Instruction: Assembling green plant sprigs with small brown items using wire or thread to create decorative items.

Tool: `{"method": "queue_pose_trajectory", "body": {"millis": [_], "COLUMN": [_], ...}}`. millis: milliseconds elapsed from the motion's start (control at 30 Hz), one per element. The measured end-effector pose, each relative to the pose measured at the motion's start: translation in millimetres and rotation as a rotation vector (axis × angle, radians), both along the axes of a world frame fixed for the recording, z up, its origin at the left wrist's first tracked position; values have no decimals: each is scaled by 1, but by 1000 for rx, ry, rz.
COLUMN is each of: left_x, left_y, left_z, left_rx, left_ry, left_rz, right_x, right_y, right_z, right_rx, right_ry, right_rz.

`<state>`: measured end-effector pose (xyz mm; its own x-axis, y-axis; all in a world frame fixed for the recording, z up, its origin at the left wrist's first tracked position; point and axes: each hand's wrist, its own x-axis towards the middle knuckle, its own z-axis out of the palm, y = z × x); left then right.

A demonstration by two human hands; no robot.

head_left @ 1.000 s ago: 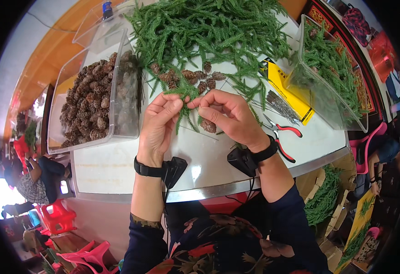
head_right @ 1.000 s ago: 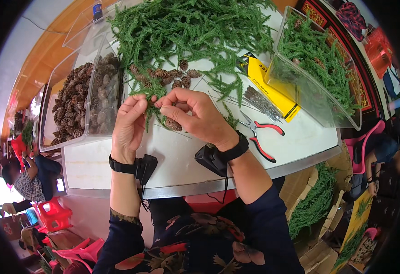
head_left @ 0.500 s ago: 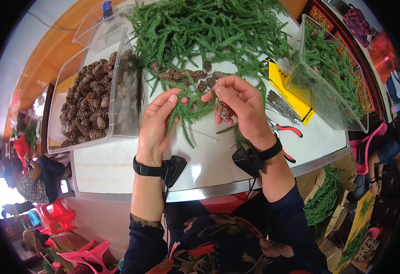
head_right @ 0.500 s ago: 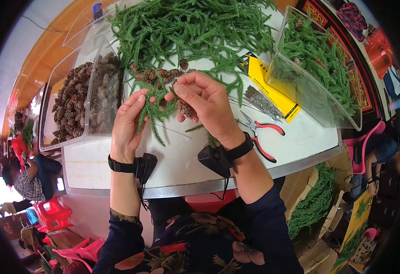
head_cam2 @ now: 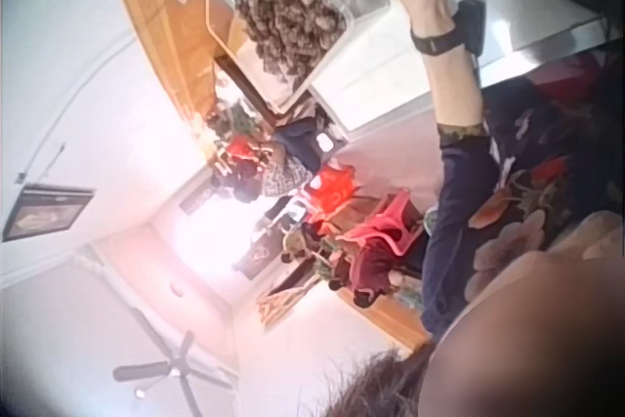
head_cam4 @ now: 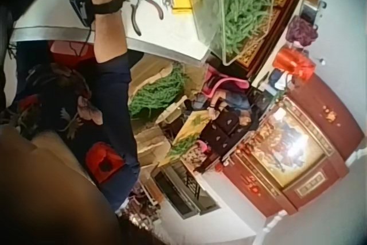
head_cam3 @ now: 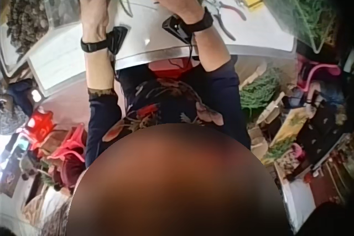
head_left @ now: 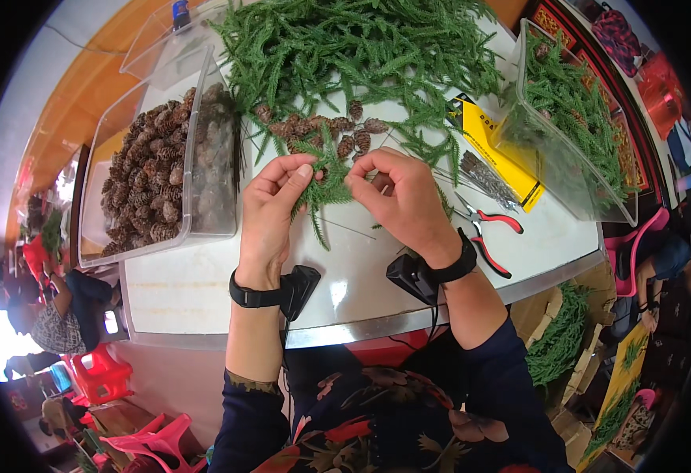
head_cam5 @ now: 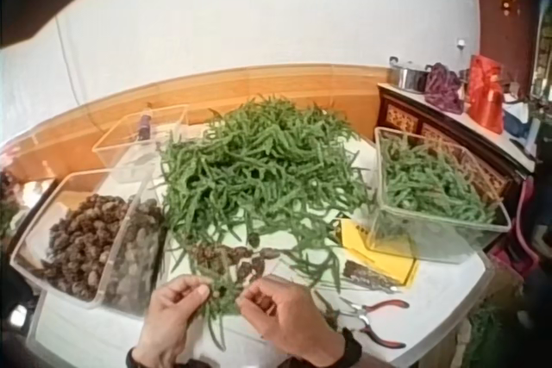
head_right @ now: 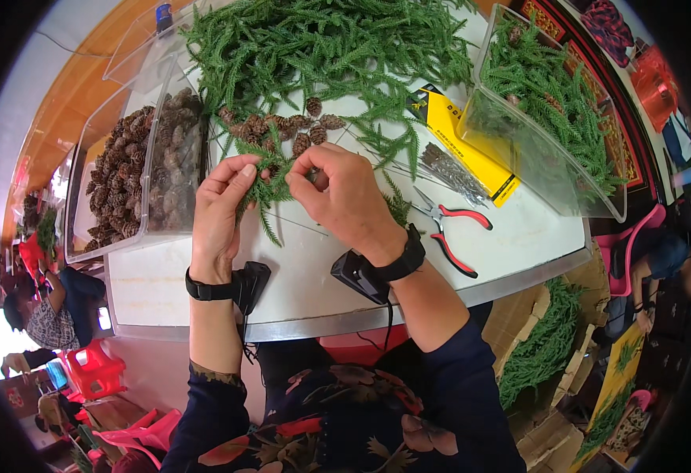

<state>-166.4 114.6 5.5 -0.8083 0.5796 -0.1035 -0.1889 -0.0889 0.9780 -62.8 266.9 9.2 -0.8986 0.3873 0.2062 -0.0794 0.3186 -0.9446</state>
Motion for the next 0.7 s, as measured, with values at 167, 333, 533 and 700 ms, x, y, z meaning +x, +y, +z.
{"method": "queue_pose_trajectory", "body": {"millis": [167, 333, 533, 700], "left_x": [1, -2, 1, 3], "left_y": [1, -3, 0, 2], "left_z": [0, -1, -2, -7], "left_rx": [25, 73, 88, 114], "left_ry": [-23, -124, -101, -106], "left_rz": [-18, -59, -62, -100], "right_x": [-2, -3, -3, -3], "right_y": [-2, -2, -2, -3], "right_z": [-5, -6, -6, -6], "right_rx": [127, 152, 187, 226], "right_ry": [57, 79, 105, 136], "right_rz": [-48, -52, -54, -86]}}
